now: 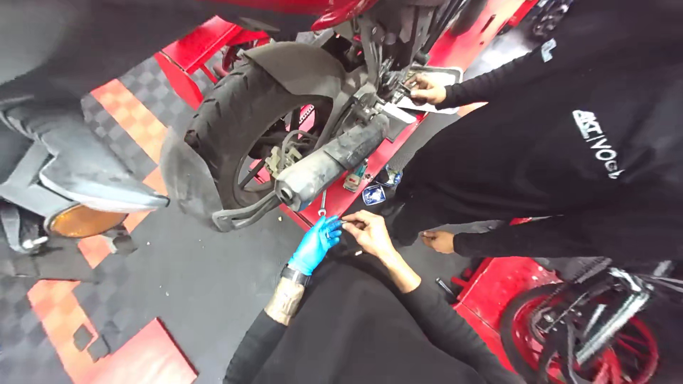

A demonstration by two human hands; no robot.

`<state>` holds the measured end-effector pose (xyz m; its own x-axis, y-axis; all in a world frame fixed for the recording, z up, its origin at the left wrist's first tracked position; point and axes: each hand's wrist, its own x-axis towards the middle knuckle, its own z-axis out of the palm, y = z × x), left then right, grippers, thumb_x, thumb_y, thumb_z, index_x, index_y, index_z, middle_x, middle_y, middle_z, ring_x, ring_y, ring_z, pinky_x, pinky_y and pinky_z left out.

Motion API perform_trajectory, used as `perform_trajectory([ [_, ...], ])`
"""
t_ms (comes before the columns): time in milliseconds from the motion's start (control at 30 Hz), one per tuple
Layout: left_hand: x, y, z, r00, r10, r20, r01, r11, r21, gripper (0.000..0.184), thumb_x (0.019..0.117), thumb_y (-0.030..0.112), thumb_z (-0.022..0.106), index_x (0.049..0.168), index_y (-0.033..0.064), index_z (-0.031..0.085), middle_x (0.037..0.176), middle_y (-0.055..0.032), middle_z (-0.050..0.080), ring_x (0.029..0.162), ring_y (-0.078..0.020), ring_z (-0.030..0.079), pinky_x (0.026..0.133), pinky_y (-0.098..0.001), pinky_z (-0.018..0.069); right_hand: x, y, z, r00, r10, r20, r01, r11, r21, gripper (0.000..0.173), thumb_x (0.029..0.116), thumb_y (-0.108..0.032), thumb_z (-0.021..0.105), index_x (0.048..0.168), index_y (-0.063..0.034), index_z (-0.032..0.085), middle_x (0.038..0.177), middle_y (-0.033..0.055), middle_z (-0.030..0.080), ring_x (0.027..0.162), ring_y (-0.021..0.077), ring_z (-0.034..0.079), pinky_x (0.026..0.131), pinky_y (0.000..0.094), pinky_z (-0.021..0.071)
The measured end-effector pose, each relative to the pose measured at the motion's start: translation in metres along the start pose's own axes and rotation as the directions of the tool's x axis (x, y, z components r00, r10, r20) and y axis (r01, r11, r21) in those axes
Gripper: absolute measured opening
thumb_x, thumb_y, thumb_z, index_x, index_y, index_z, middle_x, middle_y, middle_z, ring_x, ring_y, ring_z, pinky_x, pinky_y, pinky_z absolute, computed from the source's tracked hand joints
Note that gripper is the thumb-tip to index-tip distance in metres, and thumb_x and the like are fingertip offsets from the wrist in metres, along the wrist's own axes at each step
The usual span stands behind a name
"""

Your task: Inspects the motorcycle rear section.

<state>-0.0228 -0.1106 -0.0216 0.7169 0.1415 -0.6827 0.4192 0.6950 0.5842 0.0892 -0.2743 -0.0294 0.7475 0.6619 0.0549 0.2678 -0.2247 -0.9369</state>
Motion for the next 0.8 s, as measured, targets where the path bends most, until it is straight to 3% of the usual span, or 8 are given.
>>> perform_trajectory([
  [67,-0.006,0.002,-0.004,0.999,-0.044,-0.011,0.042,0.989,-0.143,0.048,0.1135,0.033,0.028,0.144,0.0027,0.051,0.126,-0.0122,0.067,0.105,-0.0193,0.069,0.089,-0.0338,0.0570,-0.005,-0.009,0.005,1.000,0.004,-0.007,-0.004,1.000,-0.027,0.015,0.0943,-0.023,0.073,0.104,-0.0141,0.080,0.095,-0.0010,0.074,0.078,0.0034,0.068,0.070,0.0204,0.0598],
  [167,-0.013,0.004,-0.010,1.000,-0.016,0.026,0.021,0.983,-0.184,0.041,0.1117,0.021,0.033,0.143,0.0002,0.051,0.130,-0.0145,0.066,0.112,-0.0228,0.067,0.097,-0.0395,0.0555,-0.011,-0.025,0.014,1.000,0.015,0.025,-0.010,0.986,-0.169,0.016,0.0948,-0.026,0.070,0.103,-0.0170,0.079,0.091,-0.0021,0.072,0.075,0.0036,0.066,0.068,0.0220,0.0577],
  [333,-0.020,-0.002,-0.015,0.982,0.085,0.169,-0.092,0.995,0.030,0.045,0.1057,0.005,0.033,0.149,-0.0008,0.045,0.146,-0.0139,0.057,0.124,-0.0210,0.061,0.101,-0.0389,0.0518,-0.025,-0.049,0.026,0.972,0.144,0.183,-0.047,0.891,-0.451,0.020,0.0929,-0.028,0.064,0.101,-0.0161,0.076,0.093,0.0036,0.072,0.083,0.0193,0.070,0.074,0.0458,0.0593],
  [433,-0.026,-0.011,-0.011,0.979,0.067,0.192,-0.093,0.987,0.131,0.047,0.1025,0.000,0.036,0.148,0.0009,0.048,0.142,-0.0134,0.059,0.119,-0.0209,0.063,0.097,-0.0386,0.0543,-0.037,-0.054,0.033,0.958,0.233,0.169,-0.115,0.848,-0.517,0.021,0.0912,-0.029,0.063,0.101,-0.0139,0.074,0.093,0.0055,0.070,0.084,0.0226,0.070,0.073,0.0487,0.0585],
  [567,-0.029,-0.026,-0.008,0.988,0.032,0.149,-0.047,0.994,0.099,0.042,0.1054,0.001,0.039,0.147,0.0009,0.048,0.130,-0.0139,0.065,0.110,-0.0196,0.066,0.094,-0.0371,0.0558,-0.060,-0.048,0.048,0.979,0.203,0.025,-0.162,0.843,-0.513,0.033,0.0919,-0.024,0.064,0.122,-0.0123,0.068,0.099,0.0054,0.073,0.090,0.0229,0.072,0.077,0.0472,0.0602],
  [667,-0.030,-0.036,-0.007,0.996,-0.024,0.086,0.020,0.999,0.043,0.040,0.1061,0.003,0.039,0.144,-0.0002,0.049,0.125,-0.0143,0.066,0.105,-0.0189,0.066,0.092,-0.0355,0.0551,-0.079,-0.042,0.056,0.993,0.119,-0.001,-0.102,0.842,-0.529,0.027,0.0941,-0.020,0.062,0.118,-0.0117,0.070,0.100,0.0078,0.073,0.095,0.0250,0.072,0.080,0.0463,0.0606],
  [800,-0.030,-0.042,-0.004,0.993,-0.115,-0.014,0.115,0.993,0.014,0.039,0.1109,0.015,0.035,0.144,-0.0008,0.048,0.131,-0.0161,0.064,0.111,-0.0206,0.065,0.096,-0.0367,0.0522,-0.099,-0.039,0.063,0.988,0.118,0.104,-0.036,0.812,-0.583,0.028,0.0909,-0.020,0.065,0.118,-0.0130,0.071,0.104,0.0094,0.073,0.099,0.0296,0.071,0.082,0.0490,0.0595],
])
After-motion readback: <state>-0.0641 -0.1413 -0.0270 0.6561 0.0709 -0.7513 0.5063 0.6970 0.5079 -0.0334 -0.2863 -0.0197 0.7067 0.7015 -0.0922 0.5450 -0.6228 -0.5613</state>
